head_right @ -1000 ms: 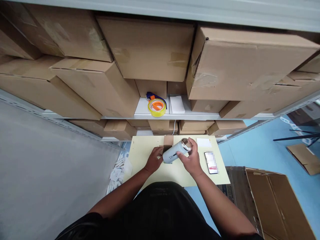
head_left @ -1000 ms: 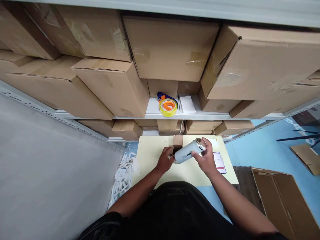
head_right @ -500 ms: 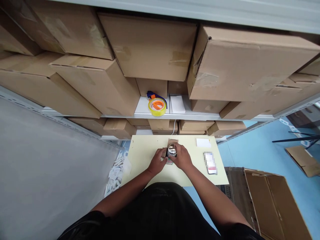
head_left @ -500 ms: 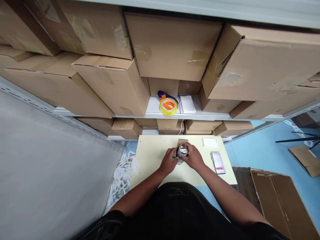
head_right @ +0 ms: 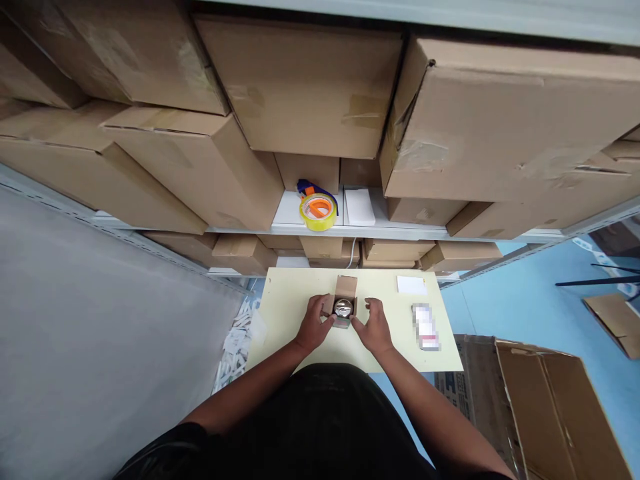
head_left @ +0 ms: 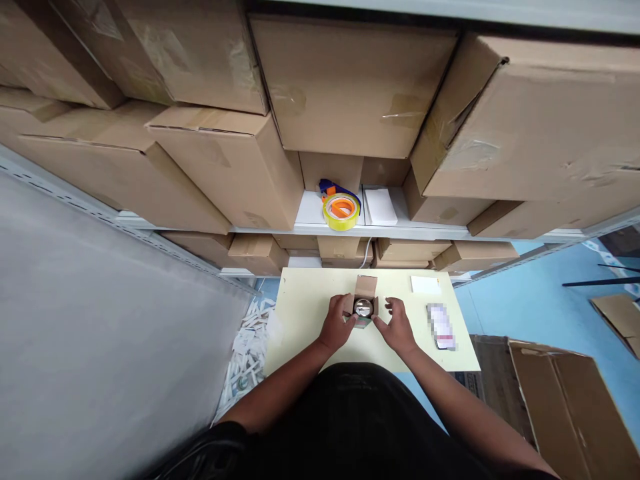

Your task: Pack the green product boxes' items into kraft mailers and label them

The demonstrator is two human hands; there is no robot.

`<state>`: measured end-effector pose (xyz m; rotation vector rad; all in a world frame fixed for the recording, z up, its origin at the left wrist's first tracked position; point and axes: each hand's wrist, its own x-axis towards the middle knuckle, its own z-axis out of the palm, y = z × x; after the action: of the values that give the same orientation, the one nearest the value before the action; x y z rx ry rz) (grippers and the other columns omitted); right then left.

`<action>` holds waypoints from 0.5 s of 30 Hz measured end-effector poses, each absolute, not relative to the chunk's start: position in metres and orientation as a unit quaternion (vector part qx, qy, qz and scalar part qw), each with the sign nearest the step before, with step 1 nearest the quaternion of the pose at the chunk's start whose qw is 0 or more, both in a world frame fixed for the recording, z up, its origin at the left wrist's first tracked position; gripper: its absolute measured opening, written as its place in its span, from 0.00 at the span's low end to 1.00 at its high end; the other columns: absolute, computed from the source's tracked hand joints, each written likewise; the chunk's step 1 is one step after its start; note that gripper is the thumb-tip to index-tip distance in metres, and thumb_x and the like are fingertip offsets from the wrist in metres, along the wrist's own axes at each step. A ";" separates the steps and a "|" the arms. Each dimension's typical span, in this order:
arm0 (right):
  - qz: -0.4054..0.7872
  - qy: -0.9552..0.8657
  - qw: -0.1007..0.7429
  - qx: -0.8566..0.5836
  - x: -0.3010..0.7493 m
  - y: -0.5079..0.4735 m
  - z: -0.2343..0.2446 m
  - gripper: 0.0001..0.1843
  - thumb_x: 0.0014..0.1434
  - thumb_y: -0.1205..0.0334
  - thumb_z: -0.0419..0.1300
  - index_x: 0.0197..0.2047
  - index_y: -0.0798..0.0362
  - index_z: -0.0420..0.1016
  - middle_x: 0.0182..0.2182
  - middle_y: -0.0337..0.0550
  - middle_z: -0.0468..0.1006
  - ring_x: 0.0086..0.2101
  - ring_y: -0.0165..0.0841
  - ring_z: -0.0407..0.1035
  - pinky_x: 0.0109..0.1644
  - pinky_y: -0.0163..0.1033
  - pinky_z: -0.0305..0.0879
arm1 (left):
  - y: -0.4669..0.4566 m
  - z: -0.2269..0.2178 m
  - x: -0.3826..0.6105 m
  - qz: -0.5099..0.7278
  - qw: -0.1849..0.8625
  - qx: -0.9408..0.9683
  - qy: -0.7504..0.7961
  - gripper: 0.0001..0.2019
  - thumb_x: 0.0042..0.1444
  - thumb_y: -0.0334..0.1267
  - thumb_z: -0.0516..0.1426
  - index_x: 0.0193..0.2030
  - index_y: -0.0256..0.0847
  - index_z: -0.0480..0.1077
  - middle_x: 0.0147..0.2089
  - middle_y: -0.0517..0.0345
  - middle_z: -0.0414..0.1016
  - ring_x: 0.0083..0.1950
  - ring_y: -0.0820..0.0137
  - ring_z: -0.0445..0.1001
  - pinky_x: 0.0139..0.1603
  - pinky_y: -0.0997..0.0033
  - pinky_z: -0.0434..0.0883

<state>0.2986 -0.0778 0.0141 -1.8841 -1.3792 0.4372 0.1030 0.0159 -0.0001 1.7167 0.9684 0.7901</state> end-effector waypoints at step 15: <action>0.151 -0.648 0.306 -0.681 0.281 -0.086 -0.003 0.28 0.70 0.54 0.55 0.69 0.50 0.63 0.53 0.56 0.73 0.51 0.46 0.73 0.55 0.54 0.76 | 0.015 0.005 0.089 0.272 0.489 0.747 0.360 0.10 0.64 0.36 0.56 0.49 0.43 0.75 0.50 0.52 0.71 0.50 0.66 0.75 0.49 0.64 0.77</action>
<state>0.2807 -0.0861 -0.0032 -1.8019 -1.7144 0.4000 0.0891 0.0145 0.0049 1.8150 0.8745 0.6608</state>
